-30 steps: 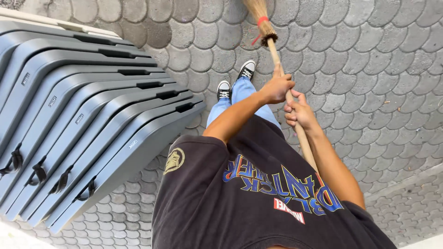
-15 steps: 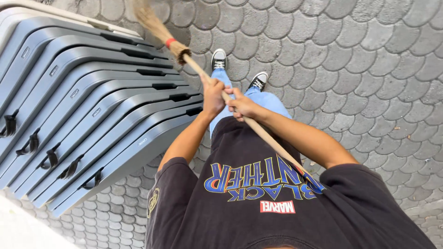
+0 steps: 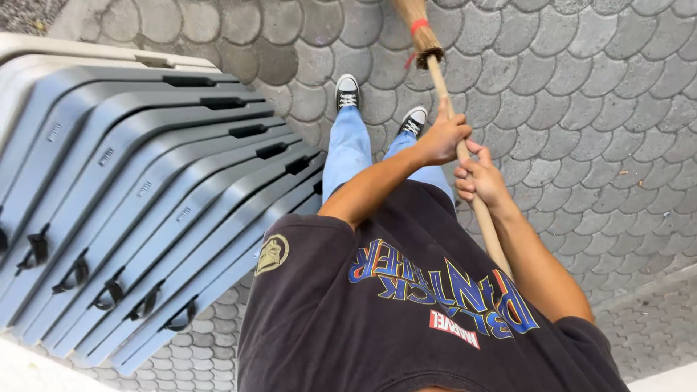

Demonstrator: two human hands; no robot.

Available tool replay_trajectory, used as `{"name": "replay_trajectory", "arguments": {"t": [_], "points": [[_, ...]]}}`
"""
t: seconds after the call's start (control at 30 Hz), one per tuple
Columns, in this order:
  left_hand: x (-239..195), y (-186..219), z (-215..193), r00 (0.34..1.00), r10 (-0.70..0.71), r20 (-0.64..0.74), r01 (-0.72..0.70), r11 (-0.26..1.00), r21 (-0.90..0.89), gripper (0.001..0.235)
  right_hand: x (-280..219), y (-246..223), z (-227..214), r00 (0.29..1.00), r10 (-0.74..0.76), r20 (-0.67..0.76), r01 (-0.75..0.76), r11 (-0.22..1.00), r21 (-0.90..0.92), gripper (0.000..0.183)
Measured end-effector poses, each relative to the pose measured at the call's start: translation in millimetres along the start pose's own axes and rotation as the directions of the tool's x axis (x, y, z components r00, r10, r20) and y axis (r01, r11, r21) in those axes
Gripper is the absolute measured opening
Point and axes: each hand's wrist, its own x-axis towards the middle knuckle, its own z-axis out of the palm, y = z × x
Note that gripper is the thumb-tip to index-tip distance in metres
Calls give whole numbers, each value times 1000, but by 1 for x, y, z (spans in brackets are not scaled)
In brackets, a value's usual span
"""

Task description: The person sweeps a paved outdoor area using a traditional broom. They move debris across the patterned tiles, navigating around stacked gray tables and a yellow planter box.

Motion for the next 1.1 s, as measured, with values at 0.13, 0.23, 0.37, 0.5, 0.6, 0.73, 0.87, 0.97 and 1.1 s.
{"name": "replay_trajectory", "arguments": {"t": [0.13,0.23,0.37,0.5,0.6,0.73,0.87,0.97,1.1], "points": [[-6,19,-77,999,18,-30,-15,996,86,23,-5,-7,39,996,-36,82,41,998,-54,39],[-50,4,-130,992,-90,-92,107,971,212,23,12,-7,91,978,-19,207,46,991,-127,40],[-129,-53,-188,917,-294,-268,367,885,287,25,77,10,169,904,50,424,53,972,-228,47],[-195,-42,-258,788,-476,-390,596,748,290,25,129,50,249,840,151,522,76,919,-387,47],[-241,-77,-245,710,-607,-357,701,657,276,28,147,71,273,853,214,477,38,884,-466,45],[-219,-145,-169,881,-444,-161,472,827,306,20,169,75,213,926,161,343,-5,910,-415,45],[-79,-97,-130,950,-312,-17,313,948,57,20,125,15,127,991,66,115,-26,947,-321,47],[-29,-87,-91,958,-285,-3,285,958,40,29,85,-25,103,998,-1,66,16,974,-225,44],[3,-50,-132,963,-264,-61,269,954,131,36,48,-69,112,992,-28,120,49,983,-178,42]]}}
